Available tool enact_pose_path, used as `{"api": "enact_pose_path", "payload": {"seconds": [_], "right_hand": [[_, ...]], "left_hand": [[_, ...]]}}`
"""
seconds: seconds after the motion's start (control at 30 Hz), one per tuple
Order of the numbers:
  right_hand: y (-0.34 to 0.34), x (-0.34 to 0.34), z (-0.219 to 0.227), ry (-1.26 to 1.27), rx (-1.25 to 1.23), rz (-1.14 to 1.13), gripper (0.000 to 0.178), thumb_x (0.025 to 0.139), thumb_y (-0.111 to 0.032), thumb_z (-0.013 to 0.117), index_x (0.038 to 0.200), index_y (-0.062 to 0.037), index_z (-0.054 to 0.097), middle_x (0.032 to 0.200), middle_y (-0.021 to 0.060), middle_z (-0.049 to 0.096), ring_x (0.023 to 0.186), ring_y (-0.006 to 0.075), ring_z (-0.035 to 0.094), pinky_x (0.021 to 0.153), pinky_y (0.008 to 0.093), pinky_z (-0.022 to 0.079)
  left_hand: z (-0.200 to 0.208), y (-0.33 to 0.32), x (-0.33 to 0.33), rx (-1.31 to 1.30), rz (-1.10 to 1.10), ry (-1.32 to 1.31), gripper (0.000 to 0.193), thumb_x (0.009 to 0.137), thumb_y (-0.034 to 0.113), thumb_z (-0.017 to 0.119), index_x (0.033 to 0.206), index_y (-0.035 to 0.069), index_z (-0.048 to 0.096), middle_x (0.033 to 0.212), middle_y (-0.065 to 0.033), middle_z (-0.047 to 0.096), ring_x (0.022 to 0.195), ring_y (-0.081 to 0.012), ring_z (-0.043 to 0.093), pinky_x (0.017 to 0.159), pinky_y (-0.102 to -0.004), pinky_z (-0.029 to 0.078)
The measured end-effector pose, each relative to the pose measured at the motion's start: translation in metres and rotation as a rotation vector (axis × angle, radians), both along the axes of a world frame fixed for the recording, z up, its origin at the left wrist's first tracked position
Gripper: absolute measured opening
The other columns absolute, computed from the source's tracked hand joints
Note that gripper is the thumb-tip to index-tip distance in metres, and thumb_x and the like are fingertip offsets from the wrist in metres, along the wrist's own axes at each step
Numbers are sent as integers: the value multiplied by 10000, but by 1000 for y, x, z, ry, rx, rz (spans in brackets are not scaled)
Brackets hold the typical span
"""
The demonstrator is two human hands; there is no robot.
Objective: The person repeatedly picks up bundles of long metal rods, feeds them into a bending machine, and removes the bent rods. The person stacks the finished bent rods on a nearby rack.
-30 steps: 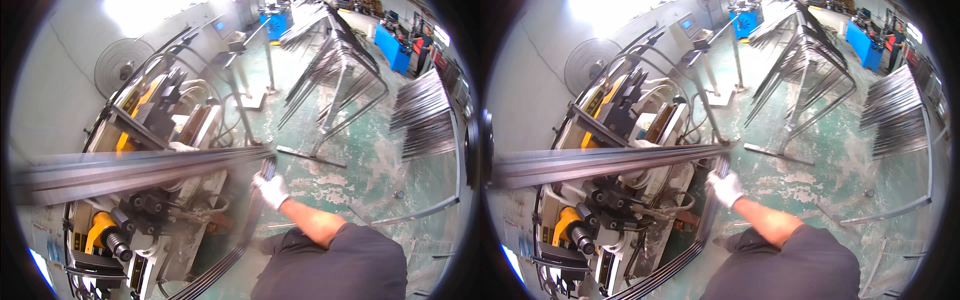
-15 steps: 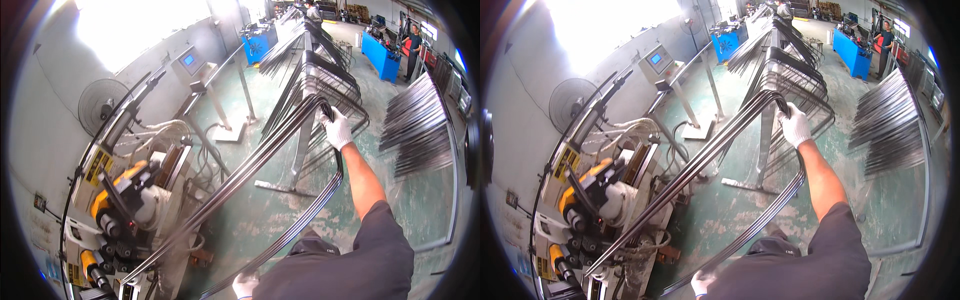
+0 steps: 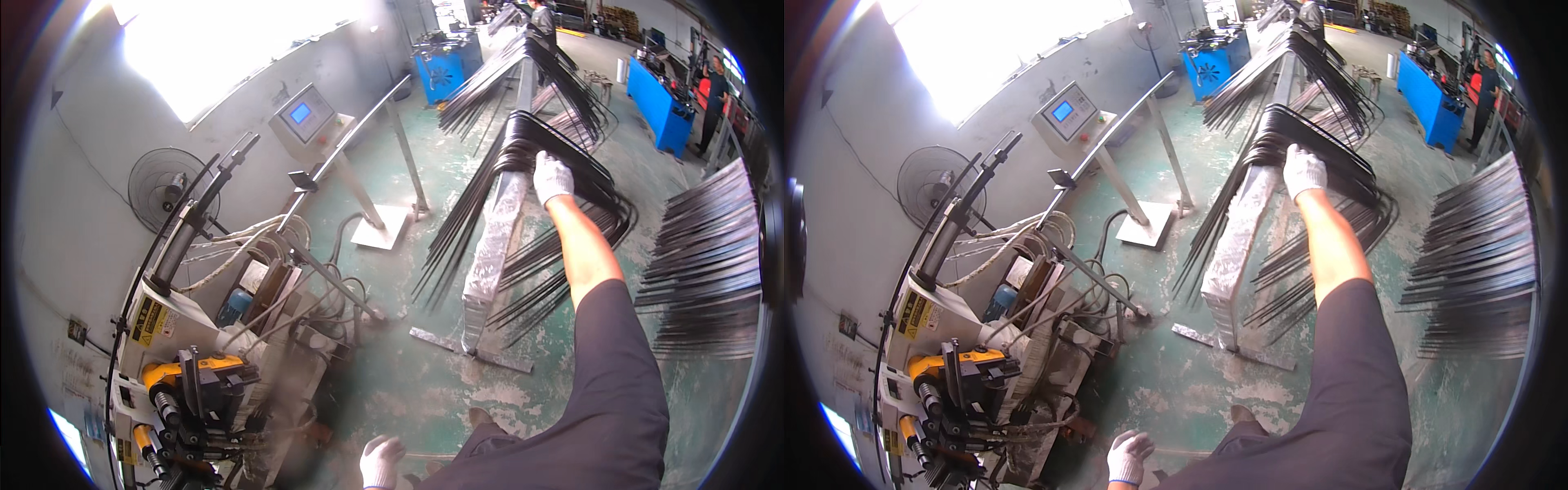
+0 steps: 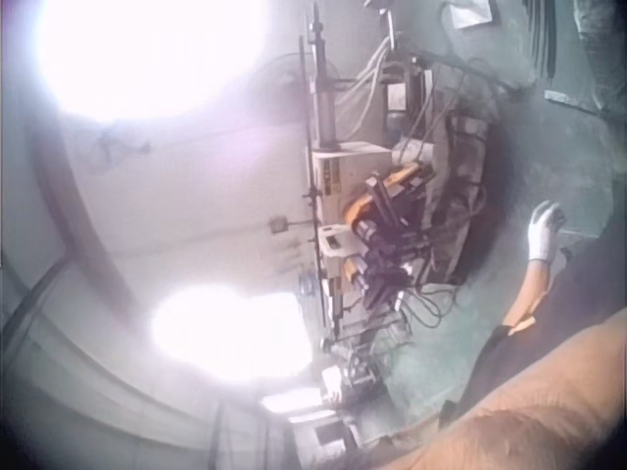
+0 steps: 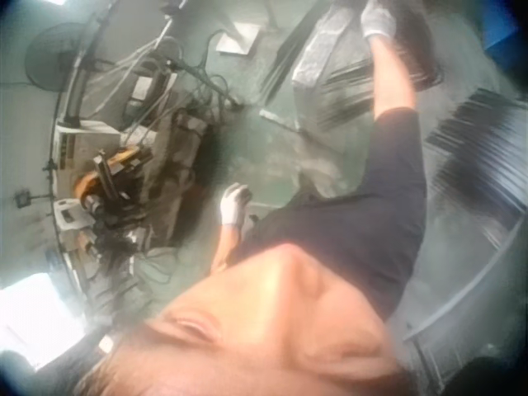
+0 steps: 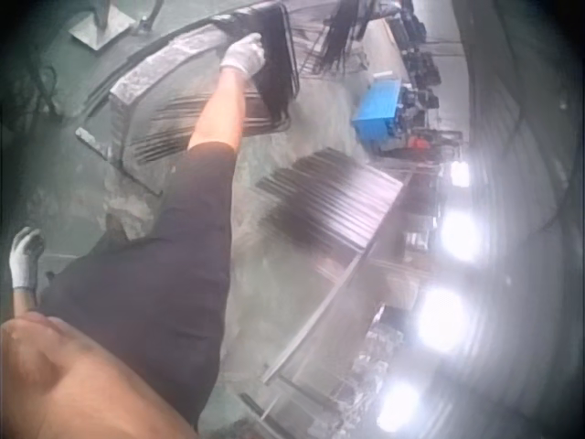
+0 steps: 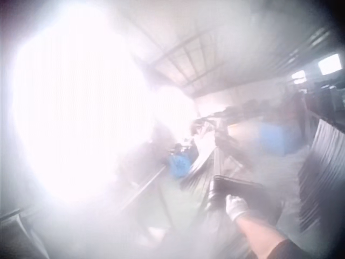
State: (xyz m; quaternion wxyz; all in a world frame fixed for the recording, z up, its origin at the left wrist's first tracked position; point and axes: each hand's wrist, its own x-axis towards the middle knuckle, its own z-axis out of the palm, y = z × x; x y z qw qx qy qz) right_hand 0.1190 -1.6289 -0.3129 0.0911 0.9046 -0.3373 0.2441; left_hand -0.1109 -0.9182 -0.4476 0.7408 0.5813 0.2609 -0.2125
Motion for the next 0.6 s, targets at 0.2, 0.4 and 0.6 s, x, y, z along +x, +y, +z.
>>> {"api": "enact_pose_path", "payload": {"seconds": [0.2, 0.4, 0.6], "right_hand": [[-9, 26, 12, -55, 13, -166, 329, 1068, -195, 408, 1305, -75, 601, 1347, 180, 655, 1301, 333, 593, 1138, 509, 408], [100, -65, -174, -489, 228, 84, 483, 1008, -246, 563, 1415, 16, 546, 1437, 231, 593, 1368, 383, 538, 1188, 490, 383], [347, -281, -381, 591, 710, 196, 361, 881, -153, 746, 1205, -12, 671, 1190, 250, 725, 1142, 412, 687, 996, 474, 539]], "left_hand": [[-18, 35, -42, 74, 225, 212, 414, 928, 105, 691, 1324, 30, 596, 1134, -180, 719, 979, -355, 707, 860, -513, 594], [-68, 101, -149, 120, 479, 183, 332, 910, 86, 669, 1222, 10, 584, 1018, -195, 718, 885, -342, 719, 742, -477, 615], [-65, 160, -233, 15, 683, -1, 310, 941, 68, 705, 1233, -20, 647, 1014, -129, 746, 869, -203, 708, 743, -320, 567]]}}
